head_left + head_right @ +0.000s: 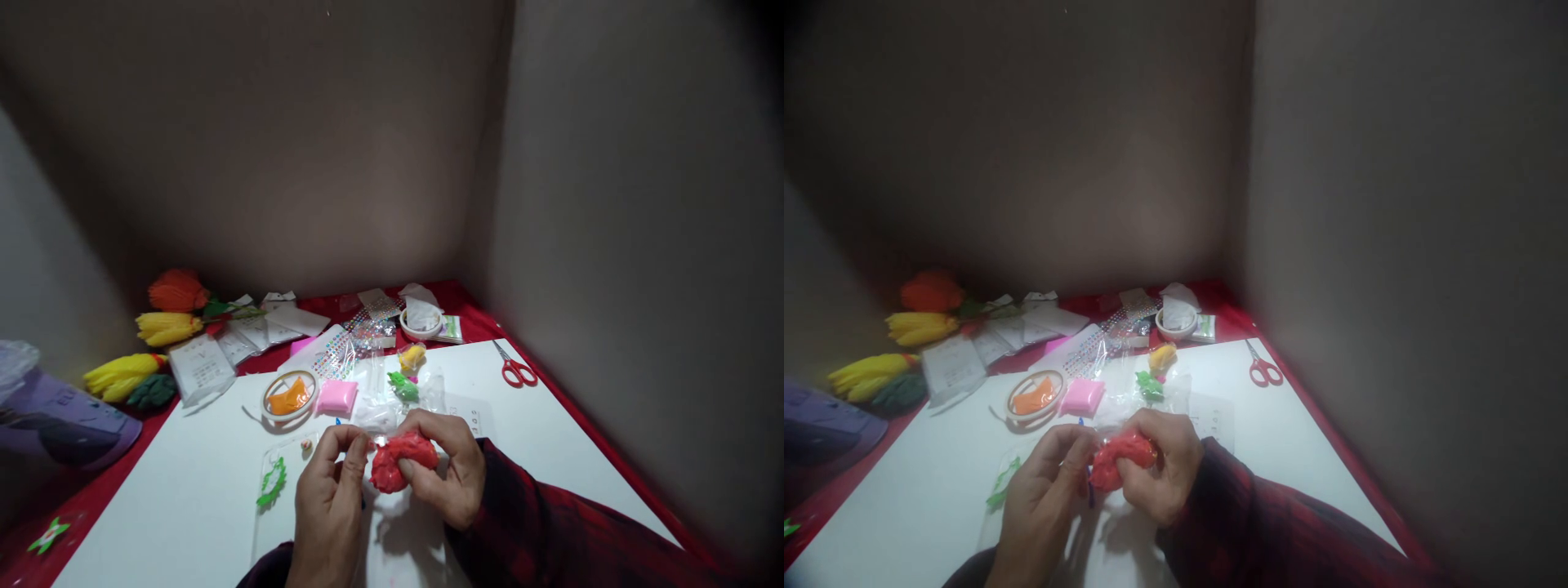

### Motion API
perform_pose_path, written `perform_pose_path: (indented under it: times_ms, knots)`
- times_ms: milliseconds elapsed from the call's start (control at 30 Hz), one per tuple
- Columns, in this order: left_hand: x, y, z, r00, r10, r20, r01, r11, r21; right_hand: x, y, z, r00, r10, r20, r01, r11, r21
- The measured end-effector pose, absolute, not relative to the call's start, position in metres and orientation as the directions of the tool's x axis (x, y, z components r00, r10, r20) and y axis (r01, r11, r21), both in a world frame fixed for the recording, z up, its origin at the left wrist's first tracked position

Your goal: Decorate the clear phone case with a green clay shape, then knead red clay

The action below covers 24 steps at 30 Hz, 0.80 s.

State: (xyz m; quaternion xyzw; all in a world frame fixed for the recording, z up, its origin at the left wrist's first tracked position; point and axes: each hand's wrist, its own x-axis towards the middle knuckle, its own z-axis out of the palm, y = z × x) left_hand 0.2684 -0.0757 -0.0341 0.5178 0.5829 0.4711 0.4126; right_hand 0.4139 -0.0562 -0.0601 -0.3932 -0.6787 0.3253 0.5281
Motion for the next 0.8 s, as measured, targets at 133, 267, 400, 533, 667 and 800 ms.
perform_pose_path:
  times_ms: [133,267,400,533,667,800]
  knots:
    - [0.2672,-0.0764,-0.0363,-0.131,0.991,-0.012,0.192,0.037,0.981,0.4153,-0.0554,-0.0596,-0.137,0.885,0.446,0.177,0.465,-0.868]
    - [0.2658,-0.0746,-0.0362,-0.168,0.986,0.005,0.187,0.027,0.982,0.4158,-0.0549,-0.0591,-0.131,0.893,0.431,0.168,0.449,-0.878]
    - [0.2656,-0.0715,-0.0335,-0.178,0.983,-0.042,0.129,0.066,0.99,0.4155,-0.0548,-0.0593,-0.12,0.887,0.446,0.172,0.461,-0.87]
    - [0.267,-0.0718,-0.0318,-0.099,0.993,-0.066,0.108,0.077,0.991,0.4164,-0.055,-0.0592,-0.138,0.895,0.425,0.16,0.443,-0.882]
    - [0.2688,-0.0737,-0.0342,-0.035,0.998,0.045,0.169,-0.039,0.985,0.4178,-0.0542,-0.0585,-0.182,0.904,0.386,0.129,0.411,-0.902]
    - [0.2709,-0.0742,-0.0362,-0.012,0.994,0.105,0.237,-0.1,0.966,0.4187,-0.0529,-0.0577,-0.218,0.915,0.339,0.11,0.368,-0.923]
